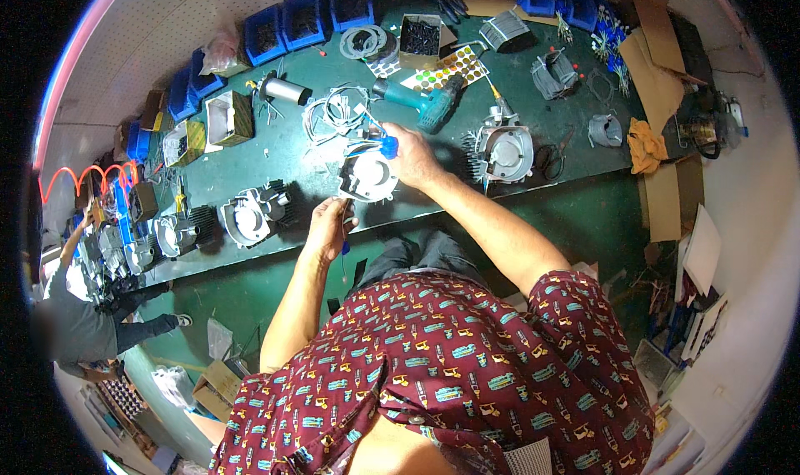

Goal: The person assembles a circular electronic component on a workbench. They use a pneumatic tool to fasten parts, then insert and tighten wires with a screwdriver. The finished unit is placed aside, and the process repeats with another component.

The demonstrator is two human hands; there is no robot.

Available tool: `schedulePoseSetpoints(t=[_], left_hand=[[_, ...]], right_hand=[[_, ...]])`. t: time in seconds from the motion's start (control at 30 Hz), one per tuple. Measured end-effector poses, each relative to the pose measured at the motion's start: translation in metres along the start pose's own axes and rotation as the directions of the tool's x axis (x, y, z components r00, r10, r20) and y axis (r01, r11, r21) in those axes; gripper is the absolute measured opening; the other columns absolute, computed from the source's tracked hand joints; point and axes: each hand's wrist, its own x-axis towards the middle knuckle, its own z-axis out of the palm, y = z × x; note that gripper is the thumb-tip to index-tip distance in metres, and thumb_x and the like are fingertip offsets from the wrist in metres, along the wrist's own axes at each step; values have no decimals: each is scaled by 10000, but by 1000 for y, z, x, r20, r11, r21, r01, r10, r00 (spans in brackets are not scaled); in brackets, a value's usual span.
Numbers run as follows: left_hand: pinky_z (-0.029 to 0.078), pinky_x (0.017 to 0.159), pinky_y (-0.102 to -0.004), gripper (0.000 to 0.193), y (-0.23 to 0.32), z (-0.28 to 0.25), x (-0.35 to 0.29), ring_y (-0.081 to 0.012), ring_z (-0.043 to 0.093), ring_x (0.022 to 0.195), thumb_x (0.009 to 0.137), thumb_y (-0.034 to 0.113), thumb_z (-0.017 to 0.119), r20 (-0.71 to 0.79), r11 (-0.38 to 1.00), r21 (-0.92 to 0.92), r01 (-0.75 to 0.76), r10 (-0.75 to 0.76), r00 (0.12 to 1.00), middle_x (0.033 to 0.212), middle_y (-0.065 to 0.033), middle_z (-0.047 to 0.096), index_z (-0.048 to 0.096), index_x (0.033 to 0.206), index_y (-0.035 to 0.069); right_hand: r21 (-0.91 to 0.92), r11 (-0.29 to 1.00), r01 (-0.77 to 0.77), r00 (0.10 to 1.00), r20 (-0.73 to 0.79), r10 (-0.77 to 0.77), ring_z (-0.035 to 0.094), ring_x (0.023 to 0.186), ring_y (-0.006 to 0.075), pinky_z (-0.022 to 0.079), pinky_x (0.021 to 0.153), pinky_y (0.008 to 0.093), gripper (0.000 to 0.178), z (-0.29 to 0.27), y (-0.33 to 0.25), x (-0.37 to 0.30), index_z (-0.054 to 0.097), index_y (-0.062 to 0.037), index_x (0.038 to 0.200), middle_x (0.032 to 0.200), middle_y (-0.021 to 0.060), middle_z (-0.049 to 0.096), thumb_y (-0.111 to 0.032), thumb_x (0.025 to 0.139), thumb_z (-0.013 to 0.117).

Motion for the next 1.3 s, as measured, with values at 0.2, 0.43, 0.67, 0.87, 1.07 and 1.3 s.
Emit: schedulePoseSetpoints(t=[0.2, 0.43, 0.67, 0.87, 1.07, 1.3], left_hand=[[508, 664, -258, 130, -5, -19, 17, -113, 579, 718, 969, 179, 684, 172, 990, -112, 87, -67, 983, 840, -8, 624, 654, 956, 53], [434, 648, -279, 194, -21, -2, 7, -114, 498, 690, 909, 86, 740, 209, 202, 770, -605, 817, 538, 763, -38, 582, 591, 834, -13], [436, 664, -396, 185, -14, 5, 7, -292, 529, 705, 850, -12, 720, 346, -15, 792, -610, 835, 429, 762, -123, 542, 538, 825, 4], [448, 609, -309, 172, -28, -8, 18, -126, 528, 675, 908, 78, 742, 62, 532, 655, -537, 670, 740, 781, -10, 581, 582, 868, 26], [407, 572, -235, 177, -12, -10, 14, -58, 474, 635, 991, 212, 650, 92, 901, 335, -275, 259, 961, 773, 30, 582, 631, 908, 57], [394, 547, -237, 178, 0, -9, 14, -84, 465, 598, 988, 204, 655, 186, 999, 31, 18, -24, 982, 709, 29, 555, 608, 855, 94]], right_hand=[[8, 1000, -12, 1000, 7, 12, 694, 934, 414, 543, 786, 446, 287, 2, 7, 1, 640, -12, 1166, 989, 242, 705, -97, 891, 648], [12, 1000, -10, 1000, -15, 10, 698, 949, 398, 545, 801, 419, 329, 3, 1, -2, 640, -1, 1173, 996, 249, 701, -64, 853, 677], [10, 1000, -23, 999, -25, 23, 707, 881, 334, 530, 759, 402, 306, -1, 5, -2, 632, -12, 1185, 944, 226, 695, -80, 887, 652], [-21, 999, -49, 999, -18, 49, 698, 977, 398, 545, 819, 426, 288, -4, -5, -4, 644, -1, 1174, 1017, 243, 705, -69, 894, 631], [-25, 1000, 12, 1000, -13, -12, 683, 989, 414, 541, 828, 445, 302, -2, -1, -1, 643, -23, 1184, 1017, 246, 700, -90, 889, 635], [-19, 1000, 23, 1000, -4, -23, 675, 963, 431, 535, 809, 464, 317, -1, 11, -1, 636, -28, 1182, 989, 250, 696, -104, 875, 650]])
